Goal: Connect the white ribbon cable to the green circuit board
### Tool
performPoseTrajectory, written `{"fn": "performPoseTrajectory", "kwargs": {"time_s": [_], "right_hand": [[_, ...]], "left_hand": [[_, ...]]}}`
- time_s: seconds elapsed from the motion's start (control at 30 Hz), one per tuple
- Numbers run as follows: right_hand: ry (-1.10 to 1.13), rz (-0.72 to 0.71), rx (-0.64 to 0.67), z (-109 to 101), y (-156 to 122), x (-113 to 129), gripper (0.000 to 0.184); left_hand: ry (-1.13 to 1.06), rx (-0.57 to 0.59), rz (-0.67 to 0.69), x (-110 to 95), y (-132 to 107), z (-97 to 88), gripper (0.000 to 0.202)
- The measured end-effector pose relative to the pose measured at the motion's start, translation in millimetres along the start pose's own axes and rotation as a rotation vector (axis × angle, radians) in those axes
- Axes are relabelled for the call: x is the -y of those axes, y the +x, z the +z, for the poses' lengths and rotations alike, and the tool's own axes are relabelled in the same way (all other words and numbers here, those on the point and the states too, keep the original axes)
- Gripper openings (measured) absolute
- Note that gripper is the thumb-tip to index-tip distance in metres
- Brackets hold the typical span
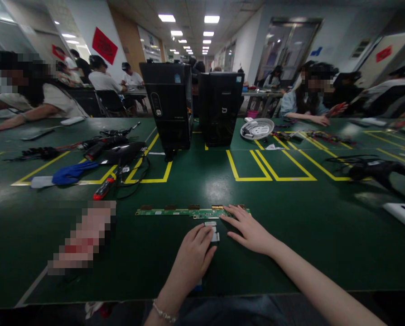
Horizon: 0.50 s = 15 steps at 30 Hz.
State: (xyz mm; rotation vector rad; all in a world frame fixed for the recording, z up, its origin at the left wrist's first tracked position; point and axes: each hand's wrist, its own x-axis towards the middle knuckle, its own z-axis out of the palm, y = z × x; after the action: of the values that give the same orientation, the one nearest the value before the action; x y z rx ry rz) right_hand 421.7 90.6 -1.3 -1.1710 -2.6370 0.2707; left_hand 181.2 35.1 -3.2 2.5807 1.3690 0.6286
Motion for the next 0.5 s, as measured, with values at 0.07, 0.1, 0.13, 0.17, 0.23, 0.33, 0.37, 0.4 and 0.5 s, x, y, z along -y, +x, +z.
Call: {"fn": "performPoseTrajectory", "kwargs": {"time_s": [0.07,0.1,0.13,0.17,0.23,0.33,0.37,0.4,0.5], "right_hand": [[0.006,0.002,0.006,-0.1,-0.3,0.0,0.053],[0.007,0.002,0.012,-0.1,-0.5,-0.2,0.054],[0.008,0.0,0.017,-0.1,-0.5,-0.5,0.054],[0.009,-0.004,0.023,0.0,-0.5,-1.0,0.055],[0.017,-0.011,0.029,-0.2,0.0,-2.5,0.056],[0.041,-0.021,0.038,-2.3,2.0,-4.8,0.056],[0.044,-0.021,0.046,-3.4,2.8,-5.4,0.056],[0.043,-0.022,0.052,-4.6,3.6,-5.7,0.055],[0.031,-0.022,0.046,-7.5,4.9,-5.5,0.053]], "left_hand": [[0.019,0.017,0.001,-0.9,-0.8,3.0,0.038],[0.02,0.027,0.005,-1.5,-1.7,3.5,0.038],[0.017,0.035,0.009,-2.3,-2.5,3.3,0.038],[0.011,0.042,0.012,-3.3,-3.2,2.5,0.039],[-0.003,0.052,0.013,-5.5,-3.6,0.1,0.043],[-0.011,0.069,0.004,-8.4,-2.0,-3.3,0.053],[-0.007,0.075,-0.001,-9.1,-1.1,-3.7,0.056],[-0.001,0.08,-0.005,-9.5,-0.3,-3.6,0.057],[0.014,0.082,-0.013,-9.7,1.2,-0.9,0.058]]}}
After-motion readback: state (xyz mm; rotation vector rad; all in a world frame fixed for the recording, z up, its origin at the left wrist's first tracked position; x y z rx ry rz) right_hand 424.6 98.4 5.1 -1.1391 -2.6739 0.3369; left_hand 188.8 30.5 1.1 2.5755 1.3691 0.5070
